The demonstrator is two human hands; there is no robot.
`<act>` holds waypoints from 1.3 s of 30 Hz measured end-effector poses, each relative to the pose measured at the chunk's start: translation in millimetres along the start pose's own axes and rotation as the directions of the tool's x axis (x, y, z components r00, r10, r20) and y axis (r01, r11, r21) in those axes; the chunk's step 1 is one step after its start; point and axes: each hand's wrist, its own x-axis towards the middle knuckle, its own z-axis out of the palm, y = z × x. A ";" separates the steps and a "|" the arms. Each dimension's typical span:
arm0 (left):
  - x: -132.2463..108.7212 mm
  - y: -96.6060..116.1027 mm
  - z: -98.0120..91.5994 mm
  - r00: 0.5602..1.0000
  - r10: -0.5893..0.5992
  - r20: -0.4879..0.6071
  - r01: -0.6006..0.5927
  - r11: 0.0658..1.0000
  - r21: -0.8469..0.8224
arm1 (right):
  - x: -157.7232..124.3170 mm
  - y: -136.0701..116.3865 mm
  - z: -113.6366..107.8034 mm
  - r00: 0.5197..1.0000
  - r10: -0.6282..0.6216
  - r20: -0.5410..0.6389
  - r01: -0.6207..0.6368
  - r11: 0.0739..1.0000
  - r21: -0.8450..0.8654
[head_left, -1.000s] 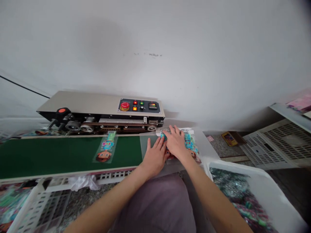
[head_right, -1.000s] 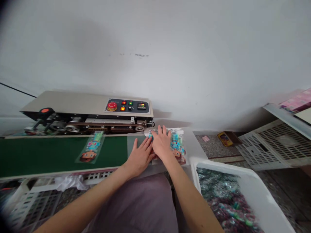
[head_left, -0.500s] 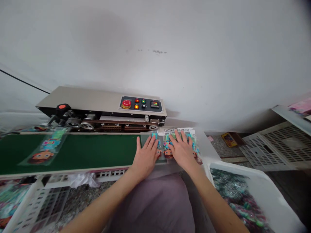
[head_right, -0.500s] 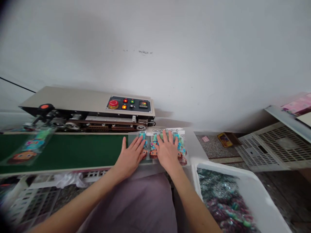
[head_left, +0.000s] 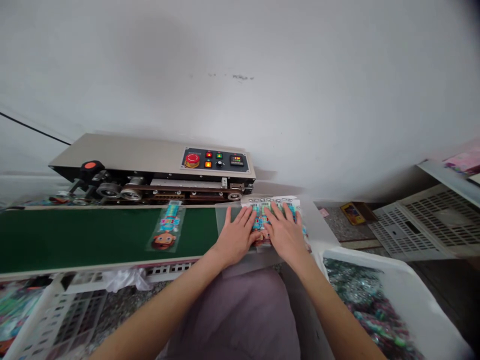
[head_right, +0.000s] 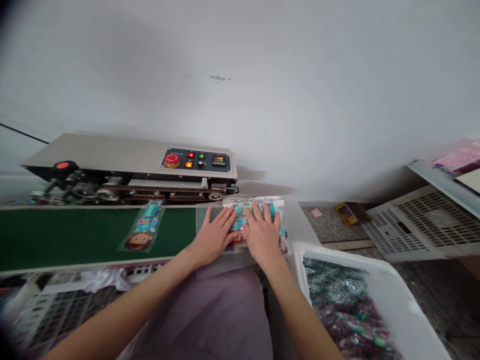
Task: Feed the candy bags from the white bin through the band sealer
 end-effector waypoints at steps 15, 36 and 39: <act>-29.5 -28.6 -16.4 0.993 -0.111 -0.030 0.113 0.990 0.085 | 2.7 -14.1 -1.1 1.000 -0.010 0.001 0.010 0.999 0.040; -17.2 2.4 2.0 1.000 -0.016 -0.013 0.016 1.000 0.015 | 4.4 0.5 2.4 0.999 0.003 -0.034 -0.003 1.000 -0.022; -18.7 3.8 0.6 1.000 -0.023 -0.015 0.023 1.000 0.004 | 22.0 -10.5 -1.2 0.999 -0.036 -0.007 0.036 0.999 0.020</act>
